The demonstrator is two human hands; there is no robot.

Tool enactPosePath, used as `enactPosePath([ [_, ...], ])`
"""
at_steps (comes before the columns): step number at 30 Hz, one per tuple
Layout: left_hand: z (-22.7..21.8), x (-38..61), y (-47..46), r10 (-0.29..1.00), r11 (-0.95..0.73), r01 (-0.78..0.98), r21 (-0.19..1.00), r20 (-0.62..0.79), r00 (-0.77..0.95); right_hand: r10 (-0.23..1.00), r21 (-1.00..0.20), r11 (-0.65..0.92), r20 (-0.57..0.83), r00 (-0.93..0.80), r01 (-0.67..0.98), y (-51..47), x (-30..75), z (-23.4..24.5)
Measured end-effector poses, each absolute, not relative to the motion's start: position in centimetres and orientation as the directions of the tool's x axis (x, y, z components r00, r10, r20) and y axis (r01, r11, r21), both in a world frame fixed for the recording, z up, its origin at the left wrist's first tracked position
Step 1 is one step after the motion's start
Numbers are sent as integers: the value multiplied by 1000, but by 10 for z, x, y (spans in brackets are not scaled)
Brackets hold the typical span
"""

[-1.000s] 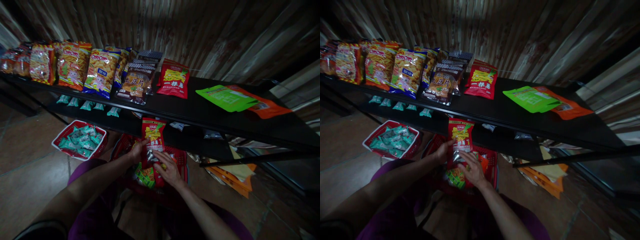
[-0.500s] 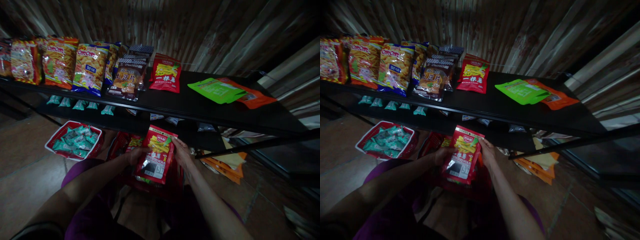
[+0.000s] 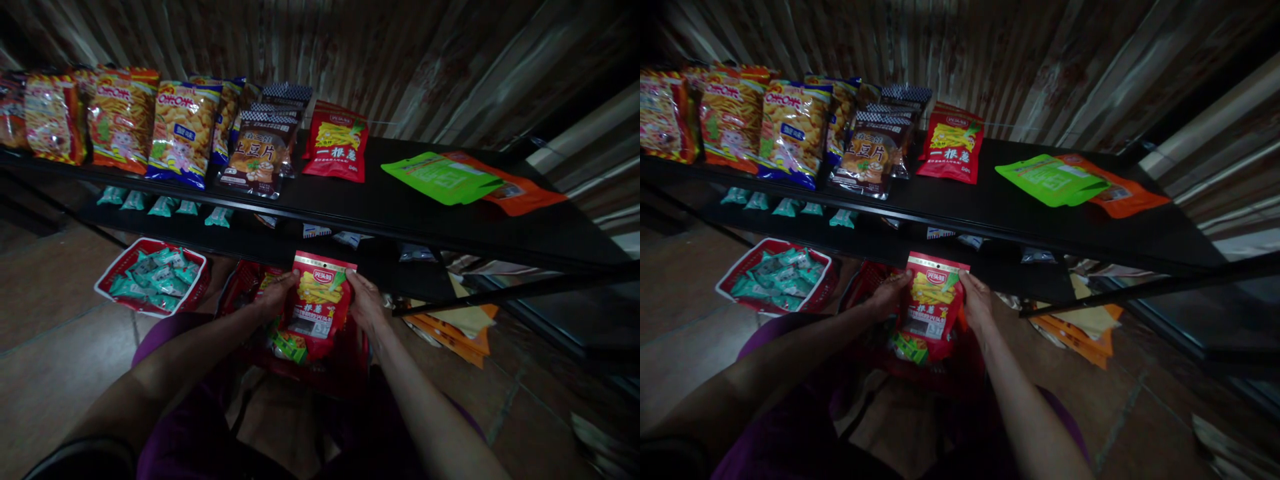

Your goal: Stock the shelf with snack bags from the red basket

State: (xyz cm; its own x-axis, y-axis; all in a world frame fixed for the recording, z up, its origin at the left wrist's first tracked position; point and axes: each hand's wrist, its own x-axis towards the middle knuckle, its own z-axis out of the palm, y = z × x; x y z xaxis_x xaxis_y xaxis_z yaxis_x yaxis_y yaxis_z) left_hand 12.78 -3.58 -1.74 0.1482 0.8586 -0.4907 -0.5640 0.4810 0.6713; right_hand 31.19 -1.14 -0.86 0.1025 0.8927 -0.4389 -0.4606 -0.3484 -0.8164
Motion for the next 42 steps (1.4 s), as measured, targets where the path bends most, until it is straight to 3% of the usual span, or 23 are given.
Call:
enactPosePath([
  [6, -15, 128, -36, 836, 520, -524, 674, -528, 150, 864, -757, -375, -495, 96, -535, -10, 316, -7],
  [9, -15, 126, -34, 861, 487, -531, 693, -483, 160, 892, -767, -359, -450, 47, -531, -9, 319, -7],
  [13, -17, 121, -29, 892, 416, -599, 683, -435, 124, 909, -782, -393, -409, -78, -483, -13, 320, -9],
  [23, -19, 113, -14, 891, 346, -701, 624, -452, 38, 823, -758, -564, -486, -293, -328, -24, 312, -11],
  [32, -20, 109, -12, 895, 321, -710, 627, -445, 11, 799, -726, -599, -571, -189, -338, -27, 305, -20],
  [42, -7, 110, -22, 848, 503, -600, 623, -492, 200, 824, -743, -546, -560, -87, -387, -22, 308, -22],
])
